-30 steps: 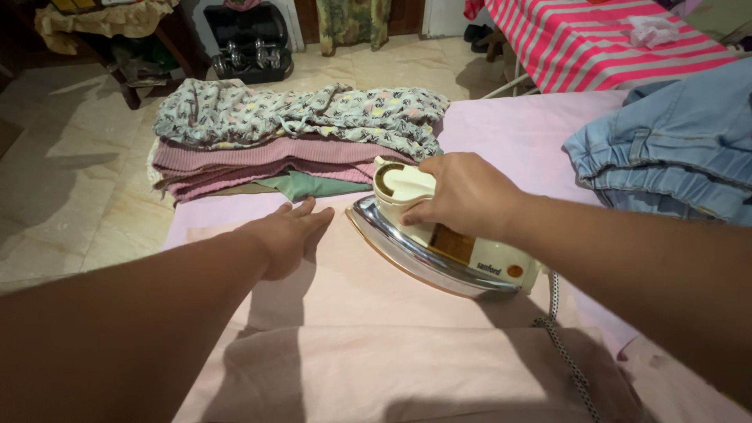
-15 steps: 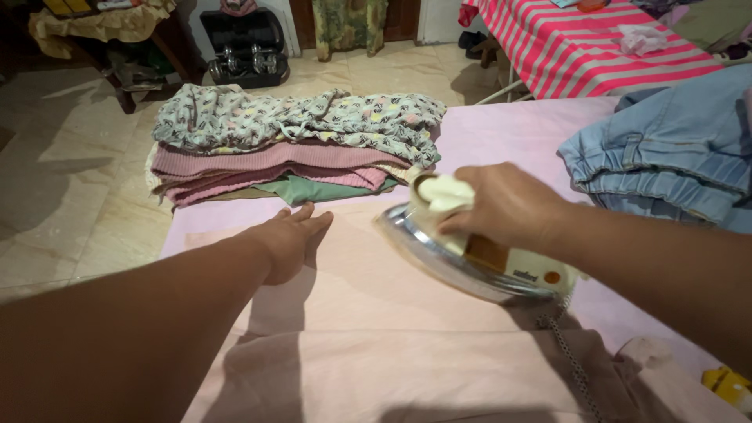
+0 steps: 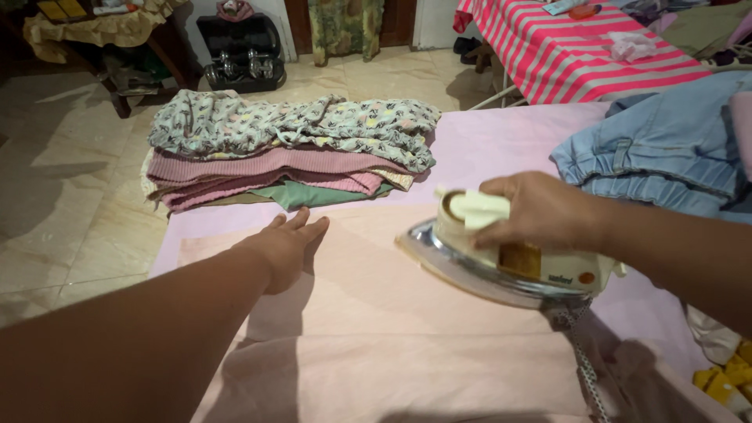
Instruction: The person irons a light pink t-shirt on a bed using a steam iron. They smooth the fabric, move the iron across the front and back, and fold the shirt at the end.
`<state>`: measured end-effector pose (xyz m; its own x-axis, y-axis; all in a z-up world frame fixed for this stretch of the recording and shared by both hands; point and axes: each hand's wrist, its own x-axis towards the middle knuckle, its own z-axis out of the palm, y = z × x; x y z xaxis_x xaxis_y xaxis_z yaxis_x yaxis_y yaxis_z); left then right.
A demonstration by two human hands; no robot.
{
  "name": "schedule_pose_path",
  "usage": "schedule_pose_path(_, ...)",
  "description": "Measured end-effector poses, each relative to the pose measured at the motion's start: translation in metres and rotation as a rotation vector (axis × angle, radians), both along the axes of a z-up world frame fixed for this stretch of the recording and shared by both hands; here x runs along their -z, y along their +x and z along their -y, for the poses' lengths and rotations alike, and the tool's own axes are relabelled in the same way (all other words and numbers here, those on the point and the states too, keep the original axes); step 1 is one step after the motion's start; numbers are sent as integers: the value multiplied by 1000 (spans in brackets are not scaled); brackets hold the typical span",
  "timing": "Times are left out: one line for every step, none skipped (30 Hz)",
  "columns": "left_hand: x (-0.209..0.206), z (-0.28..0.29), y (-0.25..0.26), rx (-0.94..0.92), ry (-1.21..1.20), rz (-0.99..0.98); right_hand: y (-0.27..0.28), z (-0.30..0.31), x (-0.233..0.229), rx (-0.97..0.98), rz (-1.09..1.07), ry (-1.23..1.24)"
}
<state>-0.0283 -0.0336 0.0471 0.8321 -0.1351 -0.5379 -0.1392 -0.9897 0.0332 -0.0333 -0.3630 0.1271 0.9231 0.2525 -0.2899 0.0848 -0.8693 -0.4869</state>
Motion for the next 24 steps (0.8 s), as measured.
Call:
schedule_pose_path(-2, 1, -1, -14, 8, -13, -4, 0, -2, -22, -2, -28)
schedule_pose_path(-4, 3, -3, -30, 17, -25, -7, 1, -4, -46, -4, -56)
schedule_pose_path(-6, 4, -5, -45, 26, -36, -10, 0, -6, -69, -6, -84)
schedule_pose_path(-7, 4, -9, -45, 9, 10, -13, -1, -7, -70, 26, -100)
schedule_pose_path(-7, 3, -15, -44, -7, 57, -16, -2, -7, -71, 57, -116)
schedule_pose_path(-6, 1, -21, -45, -23, 106, -17, -3, -7, -72, 91, -131)
schedule_pose_path(-6, -1, -26, -87, -19, 114, -18, -5, -5, -7, 114, -152)
schedule_pose_path(-5, -3, -32, -132, -15, 120, -17, -7, -3, 55, 135, -172)
schedule_pose_path(-4, -4, -37, -176, -10, 126, -16, -8, 0, 118, 157, -192)
schedule_pose_path(-3, -8, -42, -235, -11, 136, -13, -9, 2, 154, 171, -219)
schedule_pose_path(-2, -13, -47, -293, -11, 146, -8, -11, 4, 189, 185, -247)
schedule_pose_path(-1, -19, -53, -354, -12, 156, -5, -12, 6, 223, 197, -275)
schedule_pose_path(1, -25, -57, -378, -7, 166, -4, -12, 7, 220, 210, -320)
schedule_pose_path(3, -30, -62, -406, -2, 178, -2, -11, 6, 214, 224, -364)
schedule_pose_path(4, -36, -66, -434, 3, 190, 0, -11, 6, 209, 239, -407)
schedule_pose_path(6, -41, -68, -445, 16, 188, 1, -10, 7, 230, 231, -419)
schedule_pose_path(9, -46, -70, -456, 30, 187, 3, -10, 8, 252, 223, -430)
schedule_pose_path(12, -49, -72, -463, 41, 184, 3, -7, 9, 278, 214, -444)
schedule_pose_path(16, -53, -73, -467, 31, 209, 3, -4, 10, 291, 221, -442)
schedule_pose_path(21, -58, -74, -472, 20, 234, 3, 0, 12, 303, 229, -441)
schedule_pose_path(26, -61, -74, -477, 8, 259, 3, 3, 13, 315, 237, -441)
schedule_pose_path(30, -64, -73, -496, -4, 276, 4, 7, 15, 329, 237, -451)
schedule_pose_path(33, -65, -73, -515, -17, 294, 5, 13, 16, 344, 237, -461)
schedule_pose_path(34, -65, -74, -533, -29, 311, 6, 19, 17, 359, 237, -472)
